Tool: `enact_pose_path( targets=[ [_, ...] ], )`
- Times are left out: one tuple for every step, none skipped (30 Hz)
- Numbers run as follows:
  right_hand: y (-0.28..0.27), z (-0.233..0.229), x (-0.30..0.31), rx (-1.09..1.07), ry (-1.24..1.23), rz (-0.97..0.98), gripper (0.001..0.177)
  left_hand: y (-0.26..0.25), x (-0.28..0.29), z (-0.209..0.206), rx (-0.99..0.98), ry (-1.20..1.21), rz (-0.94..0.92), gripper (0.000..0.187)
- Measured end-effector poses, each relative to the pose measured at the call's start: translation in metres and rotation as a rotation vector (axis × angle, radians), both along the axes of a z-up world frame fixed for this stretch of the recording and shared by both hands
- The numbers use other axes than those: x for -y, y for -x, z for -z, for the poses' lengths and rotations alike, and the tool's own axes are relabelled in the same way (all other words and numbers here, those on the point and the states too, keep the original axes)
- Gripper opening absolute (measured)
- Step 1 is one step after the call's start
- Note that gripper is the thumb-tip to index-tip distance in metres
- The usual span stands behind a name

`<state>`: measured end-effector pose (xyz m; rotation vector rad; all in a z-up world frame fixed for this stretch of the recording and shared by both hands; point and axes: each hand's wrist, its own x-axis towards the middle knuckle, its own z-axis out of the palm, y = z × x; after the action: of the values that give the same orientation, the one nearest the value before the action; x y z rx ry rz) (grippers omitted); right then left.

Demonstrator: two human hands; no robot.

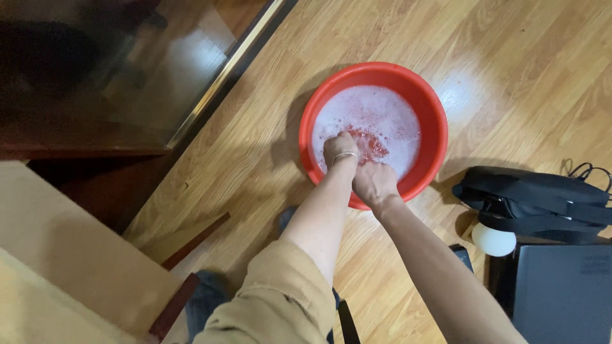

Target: Cleaning the interior of a wooden desk drawer using a cloth and soapy water from a basin.

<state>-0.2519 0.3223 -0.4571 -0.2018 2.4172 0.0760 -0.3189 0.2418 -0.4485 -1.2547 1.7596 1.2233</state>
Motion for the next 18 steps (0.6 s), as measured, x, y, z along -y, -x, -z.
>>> enact_pose_path(
  targets=[
    [-0.003, -0.003, -0.001, -0.037, -0.001, -0.018, 0.033, 0.000, 0.000, 0.005, 0.021, -0.006, 0.034, 0.056],
    [-0.002, -0.005, 0.003, -0.082, 0.004, -0.036, 0.033, 0.004, 0.005, 0.008, 0.035, -0.005, 0.070, 0.056],
    [-0.011, -0.018, 0.012, -0.087, 0.012, -0.039, 0.033, 0.002, 0.016, -0.029, 0.031, 0.003, 0.066, 0.056],
    [-0.018, -0.034, 0.014, -0.212, 0.114, 0.080, 0.032, 0.001, 0.021, -0.069, 0.037, -0.122, 0.027, 0.068],
    [-0.026, -0.050, 0.017, -0.336, 0.217, 0.199, 0.059, -0.001, 0.027, -0.110, 0.042, -0.246, -0.010, 0.083],
    [-0.024, -0.074, 0.021, -0.355, 0.215, 0.195, 0.059, -0.001, 0.028, -0.124, 0.024, -0.251, -0.009, 0.083],
    [-0.023, -0.098, 0.025, -0.325, 0.329, 0.339, 0.062, -0.001, 0.030, -0.138, -0.047, -0.445, -0.126, 0.089],
    [-0.025, -0.123, 0.029, -0.288, 0.447, 0.476, 0.065, -0.004, 0.033, -0.152, -0.115, -0.638, -0.246, 0.096],
    [-0.018, -0.139, 0.026, -0.300, 0.448, 0.465, 0.065, -0.004, 0.037, -0.160, -0.131, -0.643, -0.249, 0.096],
    [-0.016, -0.153, 0.029, -0.356, 0.499, 0.569, 0.063, -0.008, 0.047, -0.167, -0.131, -0.621, -0.244, 0.098],
    [-0.014, -0.168, 0.032, -0.410, 0.550, 0.675, 0.061, -0.012, 0.058, -0.174, -0.130, -0.600, -0.240, 0.101],
    [-0.008, -0.171, 0.031, -0.425, 0.554, 0.665, 0.061, -0.009, 0.064, -0.175, -0.148, -0.604, -0.240, 0.101],
    [-0.002, -0.174, 0.029, -0.586, 0.637, 0.675, 0.062, -0.006, 0.070, -0.176, -0.149, -0.584, -0.221, 0.105],
    [0.001, -0.176, 0.027, -0.738, 0.719, 0.675, 0.064, -0.007, 0.076, -0.175, -0.145, -0.564, -0.213, 0.109],
    [-0.007, -0.115, 0.006, -0.743, 0.724, 0.659, 0.064, 0.002, 0.081, -0.114, -0.159, -0.567, -0.223, 0.109],
    [0.002, -0.071, -0.016, -0.513, 0.519, 0.745, 0.054, 0.021, 0.080, -0.072, -0.153, -0.389, -0.024, 0.100],
    [0.003, -0.037, -0.034, -0.286, 0.307, 0.817, 0.047, 0.028, 0.078, -0.036, -0.142, -0.207, 0.171, 0.093],
    [-0.006, -0.066, -0.020, -0.292, 0.311, 0.807, 0.047, 0.029, 0.084, -0.050, -0.152, -0.206, 0.163, 0.093]
  ],
)
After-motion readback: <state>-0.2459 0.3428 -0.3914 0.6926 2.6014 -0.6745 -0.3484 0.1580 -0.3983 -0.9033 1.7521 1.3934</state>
